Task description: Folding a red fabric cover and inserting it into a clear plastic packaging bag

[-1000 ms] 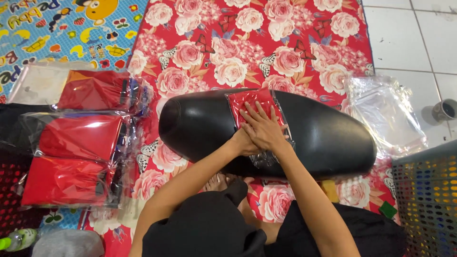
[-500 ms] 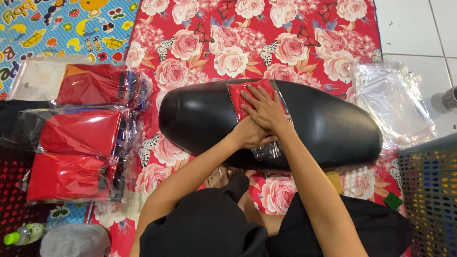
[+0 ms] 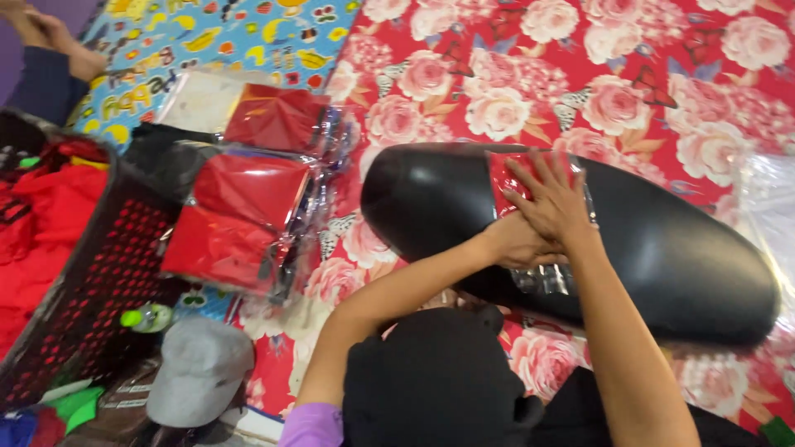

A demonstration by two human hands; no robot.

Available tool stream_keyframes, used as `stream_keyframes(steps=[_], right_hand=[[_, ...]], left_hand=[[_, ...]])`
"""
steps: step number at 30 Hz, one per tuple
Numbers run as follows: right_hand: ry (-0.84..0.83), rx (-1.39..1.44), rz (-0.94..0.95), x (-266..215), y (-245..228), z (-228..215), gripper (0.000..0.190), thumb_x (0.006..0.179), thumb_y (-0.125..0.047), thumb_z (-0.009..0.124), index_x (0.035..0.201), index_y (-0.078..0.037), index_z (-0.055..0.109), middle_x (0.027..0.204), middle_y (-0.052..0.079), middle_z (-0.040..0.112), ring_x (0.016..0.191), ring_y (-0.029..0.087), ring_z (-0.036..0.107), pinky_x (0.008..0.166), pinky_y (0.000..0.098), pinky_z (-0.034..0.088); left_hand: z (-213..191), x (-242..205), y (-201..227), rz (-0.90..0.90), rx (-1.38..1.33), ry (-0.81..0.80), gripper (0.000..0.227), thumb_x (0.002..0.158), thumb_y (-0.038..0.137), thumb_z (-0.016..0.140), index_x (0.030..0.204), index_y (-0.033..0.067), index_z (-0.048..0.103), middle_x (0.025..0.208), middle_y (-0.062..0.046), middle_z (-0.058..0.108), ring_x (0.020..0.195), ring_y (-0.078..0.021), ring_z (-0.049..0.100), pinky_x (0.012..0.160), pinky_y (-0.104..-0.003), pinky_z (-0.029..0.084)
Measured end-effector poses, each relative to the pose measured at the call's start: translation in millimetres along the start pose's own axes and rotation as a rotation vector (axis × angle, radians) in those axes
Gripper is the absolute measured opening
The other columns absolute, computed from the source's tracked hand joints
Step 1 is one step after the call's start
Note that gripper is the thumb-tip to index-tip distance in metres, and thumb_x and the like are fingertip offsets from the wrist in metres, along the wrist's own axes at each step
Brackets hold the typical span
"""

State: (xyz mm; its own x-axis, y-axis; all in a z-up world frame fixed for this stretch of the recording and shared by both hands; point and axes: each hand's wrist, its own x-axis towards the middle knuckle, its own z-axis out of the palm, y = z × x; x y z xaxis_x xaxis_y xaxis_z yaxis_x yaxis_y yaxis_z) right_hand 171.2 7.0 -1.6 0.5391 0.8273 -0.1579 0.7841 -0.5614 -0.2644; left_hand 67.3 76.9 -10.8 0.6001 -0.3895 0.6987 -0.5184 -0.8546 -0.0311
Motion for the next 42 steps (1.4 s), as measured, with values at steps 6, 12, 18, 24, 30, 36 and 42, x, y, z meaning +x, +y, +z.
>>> stream_keyframes(steps=[6, 12, 18, 24, 30, 36, 42], right_hand=[[0.018, -0.034, -0.028, -1.7, 4.2, 6.6, 0.065, 0.097, -0.075, 0.028, 0.158, -0.052, 0.022, 0.173, -0.008, 0.009, 0.159, 0.03, 0.007, 0.124, 0.0665, 0.007], [-0.085, -0.017, -0.016, 2.4, 0.2, 2.5, 0.072, 0.092, -0.074, 0.028, 0.159, -0.049, 0.016, 0.174, -0.007, 0.005, 0.159, 0.03, 0.004, 0.121, 0.0671, 0.007], [-0.152, 0.032, 0.095, -4.9, -24.7, -21.8, 0.079, 0.084, -0.075, 0.032, 0.158, -0.052, 0.014, 0.174, -0.006, -0.003, 0.156, 0.042, -0.008, 0.115, 0.0774, 0.003], [-0.18, 0.044, 0.118, -2.0, -25.4, -22.8, 0.08, 0.083, -0.076, 0.032, 0.157, -0.055, 0.011, 0.173, -0.002, -0.005, 0.156, 0.043, -0.011, 0.115, 0.0785, 0.001], [-0.146, 0.043, 0.101, -5.0, -21.0, -18.0, 0.079, 0.085, -0.075, 0.032, 0.158, -0.05, 0.016, 0.174, -0.001, -0.004, 0.156, 0.044, -0.009, 0.115, 0.0779, 0.002], [-0.126, 0.041, 0.087, -7.1, -21.5, -17.6, 0.086, 0.082, -0.078, 0.032, 0.159, -0.05, 0.007, 0.173, -0.001, -0.011, 0.155, 0.044, -0.012, 0.116, 0.0771, 0.001], [-0.209, 0.05, 0.126, -2.5, -21.6, -19.2, 0.089, 0.079, -0.079, 0.033, 0.158, -0.053, 0.003, 0.172, -0.004, -0.018, 0.157, 0.035, -0.019, 0.116, 0.0752, -0.005]], left_hand=[[-7.9, 0.1, 5.0, 0.021, 0.044, -0.013, 0.033, 0.097, 0.045, 0.044, 0.082, 0.0323, 0.071, 0.073, -0.002, 0.07, 0.078, -0.0254, 0.068, 0.085, -0.053, 0.053], [38.5, -27.2, -3.8, -0.025, 0.029, -0.176, 0.034, 0.101, 0.052, 0.037, 0.112, 0.034, 0.063, 0.108, -0.005, 0.061, 0.107, -0.0311, 0.057, 0.099, -0.055, 0.043], [54.1, -34.5, -8.2, -0.019, 0.013, -0.441, 0.054, 0.102, 0.061, 0.033, 0.146, 0.0352, 0.053, 0.154, -0.007, 0.051, 0.146, -0.0334, 0.042, 0.122, -0.057, 0.029], [30.6, -21.2, -4.0, 0.032, 0.182, -0.586, 0.069, 0.101, 0.077, 0.026, 0.155, 0.0346, 0.035, 0.161, -0.011, 0.04, 0.151, -0.0323, 0.029, 0.123, -0.055, 0.025], [28.4, -19.6, 0.3, 0.026, 0.155, -0.594, 0.07, 0.098, 0.077, 0.023, 0.155, 0.0381, 0.038, 0.161, -0.013, 0.037, 0.151, -0.0348, 0.025, 0.123, -0.058, 0.021], [31.7, -22.9, -1.1, 0.08, 0.147, -0.692, 0.057, 0.105, 0.061, 0.025, 0.157, 0.0397, 0.033, 0.164, -0.013, 0.031, 0.153, -0.0334, 0.019, 0.122, -0.062, 0.018], [38.5, -30.6, -3.4, -0.04, -0.044, -0.407, 0.067, 0.098, 0.071, 0.032, 0.146, 0.0305, 0.054, 0.156, -0.009, 0.048, 0.15, -0.0304, 0.038, 0.125, -0.051, 0.029]])
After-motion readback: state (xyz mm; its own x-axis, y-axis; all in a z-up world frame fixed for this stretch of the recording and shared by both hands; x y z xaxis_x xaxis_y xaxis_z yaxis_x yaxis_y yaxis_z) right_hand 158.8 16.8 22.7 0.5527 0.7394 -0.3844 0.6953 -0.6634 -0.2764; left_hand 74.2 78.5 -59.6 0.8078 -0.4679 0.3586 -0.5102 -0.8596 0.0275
